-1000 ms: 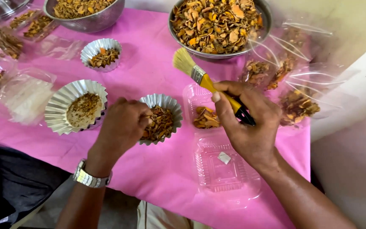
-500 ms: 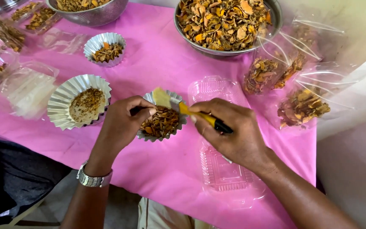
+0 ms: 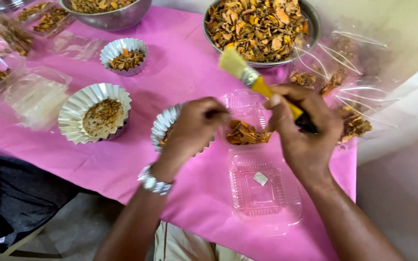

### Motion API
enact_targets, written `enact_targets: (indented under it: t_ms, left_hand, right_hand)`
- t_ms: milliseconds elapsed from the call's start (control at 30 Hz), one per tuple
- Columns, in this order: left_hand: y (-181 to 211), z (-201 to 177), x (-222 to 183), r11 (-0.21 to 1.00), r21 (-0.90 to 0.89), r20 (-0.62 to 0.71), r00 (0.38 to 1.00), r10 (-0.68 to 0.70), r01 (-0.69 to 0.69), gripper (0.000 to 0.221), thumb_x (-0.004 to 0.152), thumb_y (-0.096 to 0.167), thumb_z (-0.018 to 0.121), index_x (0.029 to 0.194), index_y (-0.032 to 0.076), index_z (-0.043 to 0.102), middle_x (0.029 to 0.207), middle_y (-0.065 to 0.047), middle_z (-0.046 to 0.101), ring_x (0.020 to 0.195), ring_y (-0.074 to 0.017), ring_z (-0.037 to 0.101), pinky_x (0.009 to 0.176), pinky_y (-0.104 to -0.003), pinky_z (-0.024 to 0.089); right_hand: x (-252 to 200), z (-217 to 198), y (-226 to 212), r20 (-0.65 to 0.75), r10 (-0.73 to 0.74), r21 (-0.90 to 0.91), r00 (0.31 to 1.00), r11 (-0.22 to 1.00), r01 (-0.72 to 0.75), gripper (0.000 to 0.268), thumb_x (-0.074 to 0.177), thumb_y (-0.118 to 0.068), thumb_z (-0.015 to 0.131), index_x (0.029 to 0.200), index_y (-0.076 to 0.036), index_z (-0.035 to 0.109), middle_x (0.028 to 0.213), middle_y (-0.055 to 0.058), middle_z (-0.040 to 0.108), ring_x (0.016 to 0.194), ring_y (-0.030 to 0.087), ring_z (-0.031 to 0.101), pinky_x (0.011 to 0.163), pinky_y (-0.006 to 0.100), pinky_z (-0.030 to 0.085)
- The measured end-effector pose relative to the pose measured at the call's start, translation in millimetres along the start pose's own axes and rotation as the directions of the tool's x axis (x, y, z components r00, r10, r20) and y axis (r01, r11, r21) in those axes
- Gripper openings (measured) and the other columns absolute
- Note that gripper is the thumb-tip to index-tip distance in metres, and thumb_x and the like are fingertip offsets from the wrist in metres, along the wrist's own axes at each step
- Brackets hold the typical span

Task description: Using a small brush to sort and clean dried tea leaves in small foil containers on a production table.

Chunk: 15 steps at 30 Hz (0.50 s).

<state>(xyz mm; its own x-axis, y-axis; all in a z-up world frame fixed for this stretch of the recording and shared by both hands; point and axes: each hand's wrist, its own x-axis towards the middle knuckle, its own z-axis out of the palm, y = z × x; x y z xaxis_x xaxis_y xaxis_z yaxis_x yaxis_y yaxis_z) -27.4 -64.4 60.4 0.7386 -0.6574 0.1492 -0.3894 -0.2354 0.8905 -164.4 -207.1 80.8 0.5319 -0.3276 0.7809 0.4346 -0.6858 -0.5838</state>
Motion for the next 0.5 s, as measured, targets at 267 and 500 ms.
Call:
enact_targets:
  t_ms: [267, 500]
  left_hand:
    - [-14, -42, -4, 0.794, 0.596, -0.010, 0.988, 0.154, -0.118, 0.020, 0.095, 0.009, 0.067, 0.112, 0.016, 0.076, 0.108, -0.003, 0.079, 0.106, -0.0268, 0.068, 0.091, -0.044, 0.054]
    - [-81, -42, -18, 0.568, 0.813, 0.059, 0.988, 0.144, -0.132, 0.024, 0.086, 0.016, 0.075, 0.109, 0.013, 0.071, 0.100, -0.010, 0.073, 0.101, -0.0338, 0.060, 0.088, -0.053, 0.047]
  right_hand:
    - [2, -1, -6, -0.031, -0.092, -0.090, 0.995, 0.992, 0.088, 0.020, 0.104, -0.008, 0.064, 0.112, 0.010, 0.069, 0.086, 0.017, 0.073, 0.058, 0.014, 0.065, 0.052, 0.024, 0.048]
    - [-2, 5, -15, 0.070, -0.032, -0.131, 0.997, 0.991, 0.041, 0.016, 0.102, -0.008, 0.066, 0.111, 0.003, 0.072, 0.099, 0.012, 0.076, 0.074, 0.013, 0.066, 0.065, 0.023, 0.051]
